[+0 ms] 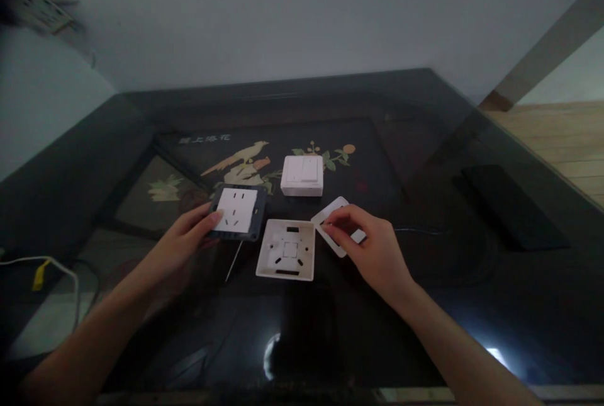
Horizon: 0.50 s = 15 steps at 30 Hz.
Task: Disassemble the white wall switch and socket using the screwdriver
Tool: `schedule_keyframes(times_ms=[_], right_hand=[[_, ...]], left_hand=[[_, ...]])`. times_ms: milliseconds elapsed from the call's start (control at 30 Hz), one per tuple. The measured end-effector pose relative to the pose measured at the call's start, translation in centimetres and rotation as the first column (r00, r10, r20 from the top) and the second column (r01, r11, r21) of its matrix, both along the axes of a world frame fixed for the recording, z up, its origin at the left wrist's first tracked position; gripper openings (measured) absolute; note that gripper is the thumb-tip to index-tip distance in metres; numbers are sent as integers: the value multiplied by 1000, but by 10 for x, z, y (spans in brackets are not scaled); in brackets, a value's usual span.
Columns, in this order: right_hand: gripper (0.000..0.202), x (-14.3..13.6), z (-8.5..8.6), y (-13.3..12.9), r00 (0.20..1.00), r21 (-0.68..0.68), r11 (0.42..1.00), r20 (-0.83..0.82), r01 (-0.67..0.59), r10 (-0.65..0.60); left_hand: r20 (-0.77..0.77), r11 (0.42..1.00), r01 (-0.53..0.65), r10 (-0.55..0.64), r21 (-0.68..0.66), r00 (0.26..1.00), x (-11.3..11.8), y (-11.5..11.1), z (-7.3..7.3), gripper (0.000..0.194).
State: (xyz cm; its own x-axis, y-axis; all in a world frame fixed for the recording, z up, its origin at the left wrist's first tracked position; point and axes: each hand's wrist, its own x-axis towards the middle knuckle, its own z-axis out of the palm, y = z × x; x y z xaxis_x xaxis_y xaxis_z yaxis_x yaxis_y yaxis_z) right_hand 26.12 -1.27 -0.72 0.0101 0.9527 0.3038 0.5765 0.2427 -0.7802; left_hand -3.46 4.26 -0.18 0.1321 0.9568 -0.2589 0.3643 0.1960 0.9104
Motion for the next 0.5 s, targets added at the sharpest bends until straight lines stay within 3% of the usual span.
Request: schedule_keyframes(times_ms=[167,333,500], right_hand=[[17,17,-16,15,989,-63,998,145,-13,22],[23,19,-28,20,965,-84,996,256,-36,56],[18,12,-34,17,931,-154,985,344,-76,125]], left_hand=[[-332,981,54,11,185,943,-35,39,-4,41],[-486,971,34,88,236,870,-63,66,-15,34],[-558,965,31,125,262,821,-74,75,-28,34]])
